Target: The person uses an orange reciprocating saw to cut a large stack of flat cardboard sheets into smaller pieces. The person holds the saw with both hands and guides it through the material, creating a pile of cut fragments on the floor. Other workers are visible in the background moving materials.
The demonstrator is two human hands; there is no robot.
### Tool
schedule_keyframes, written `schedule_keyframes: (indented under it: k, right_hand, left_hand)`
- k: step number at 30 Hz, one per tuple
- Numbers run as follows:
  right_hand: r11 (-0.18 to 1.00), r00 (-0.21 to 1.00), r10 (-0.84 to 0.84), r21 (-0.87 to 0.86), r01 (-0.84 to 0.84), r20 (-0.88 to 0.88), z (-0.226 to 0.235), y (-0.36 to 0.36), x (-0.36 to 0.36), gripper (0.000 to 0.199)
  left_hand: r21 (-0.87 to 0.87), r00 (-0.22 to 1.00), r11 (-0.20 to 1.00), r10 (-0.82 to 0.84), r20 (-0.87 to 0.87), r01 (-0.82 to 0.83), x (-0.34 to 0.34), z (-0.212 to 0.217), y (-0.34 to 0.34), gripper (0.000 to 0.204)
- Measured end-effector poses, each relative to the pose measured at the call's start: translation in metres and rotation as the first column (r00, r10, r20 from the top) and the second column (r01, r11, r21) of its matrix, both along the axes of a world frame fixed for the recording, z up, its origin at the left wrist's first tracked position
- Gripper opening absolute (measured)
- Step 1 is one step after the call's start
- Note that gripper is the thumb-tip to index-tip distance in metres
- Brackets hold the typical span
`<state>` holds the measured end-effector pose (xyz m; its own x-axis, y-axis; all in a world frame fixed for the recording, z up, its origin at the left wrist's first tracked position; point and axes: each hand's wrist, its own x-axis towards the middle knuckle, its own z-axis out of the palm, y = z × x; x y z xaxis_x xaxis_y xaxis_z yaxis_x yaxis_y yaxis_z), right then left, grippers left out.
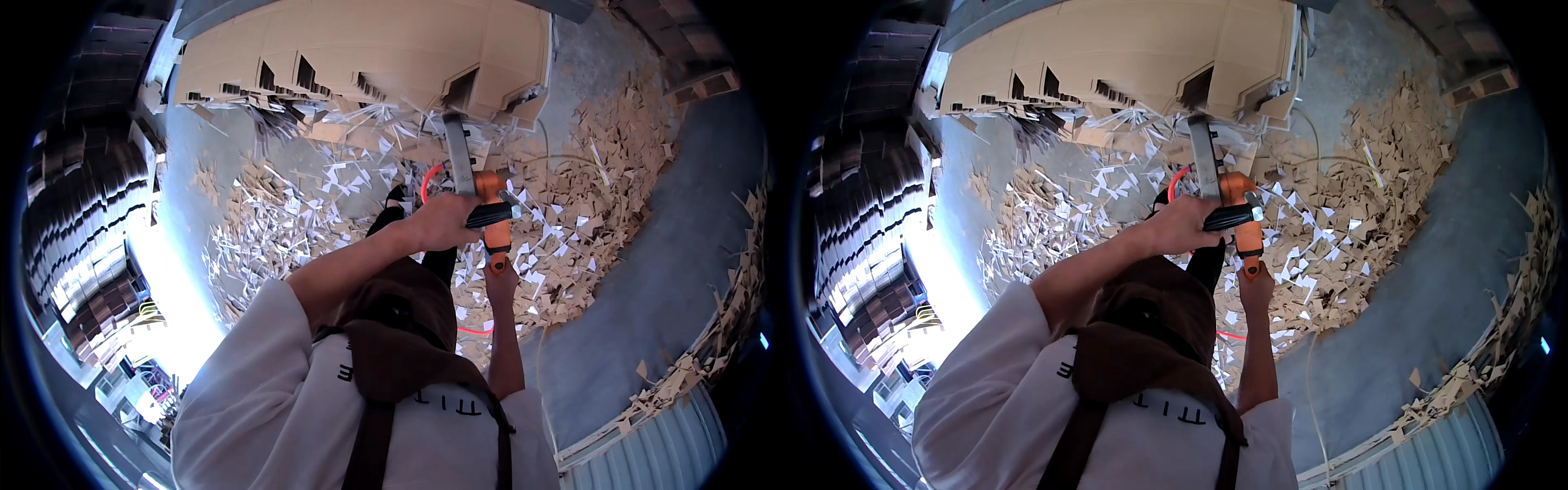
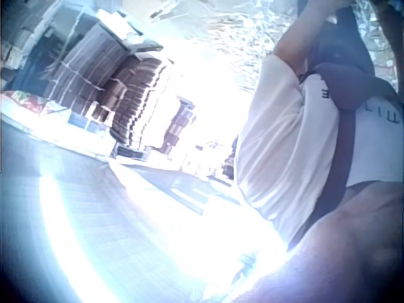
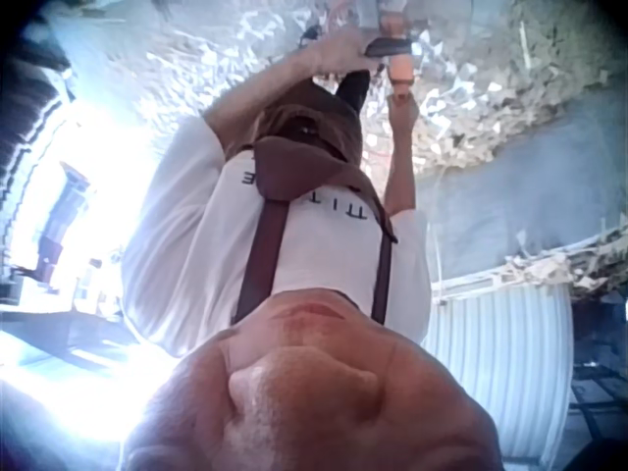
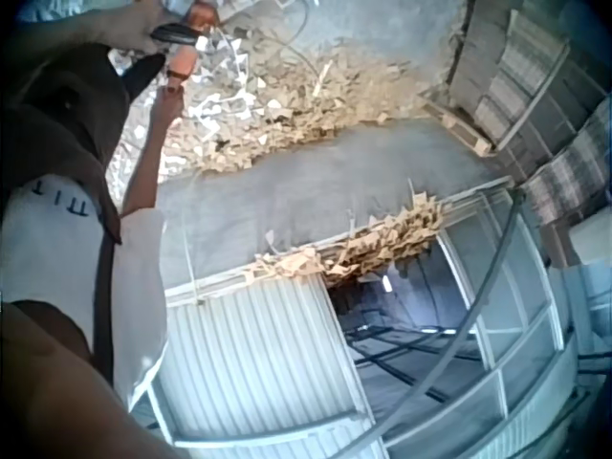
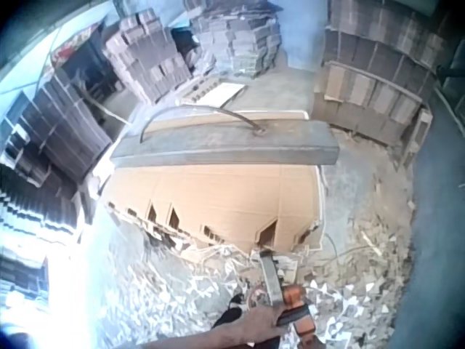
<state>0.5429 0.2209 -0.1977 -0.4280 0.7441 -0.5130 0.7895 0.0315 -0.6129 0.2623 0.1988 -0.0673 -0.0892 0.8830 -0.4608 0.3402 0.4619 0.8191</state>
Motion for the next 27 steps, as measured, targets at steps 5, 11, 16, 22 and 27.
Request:
schedule_keyframes:
  k: [5, 11, 16, 22, 27]
  right_hand:
    - [0.998, 0.999, -0.009, 0.054, 0.011, -0.049, 0.003, -0.002, 0.000, 0.022]
    - [1.000, 0.997, -0.016, 0.008, 0.016, -0.070, -0.003, -0.005, 0.003, 0.022]
    - [0.996, 0.990, 0.077, 0.064, -0.069, -0.119, 0.010, -0.024, -0.009, 0.024]
    - [0.997, 0.992, 0.068, -0.014, -0.070, -0.111, 0.003, -0.040, -0.060, 0.022]
    - [0.999, 0.995, 0.024, 0.035, -0.021, -0.100, -0.021, -0.053, -0.084, 0.022]
  left_hand:
    - [0.002, 0.999, 0.999, 0.040, 0.018, -0.040, 0.002, 0.011, -0.003, 0.036]
    - [0.073, 0.999, 0.997, 0.035, 0.000, -0.035, 0.004, -0.004, -0.014, 0.036]
    - [0.013, 0.994, 0.994, 0.111, 0.014, -0.111, -0.006, 0.007, -0.044, 0.032]
    - [0.006, 0.988, 0.989, 0.149, -0.038, -0.149, -0.048, 0.004, -0.064, 0.027]
    - [0.030, 0.994, 0.997, 0.079, -0.079, -0.077, -0.078, -0.022, -0.062, 0.030]
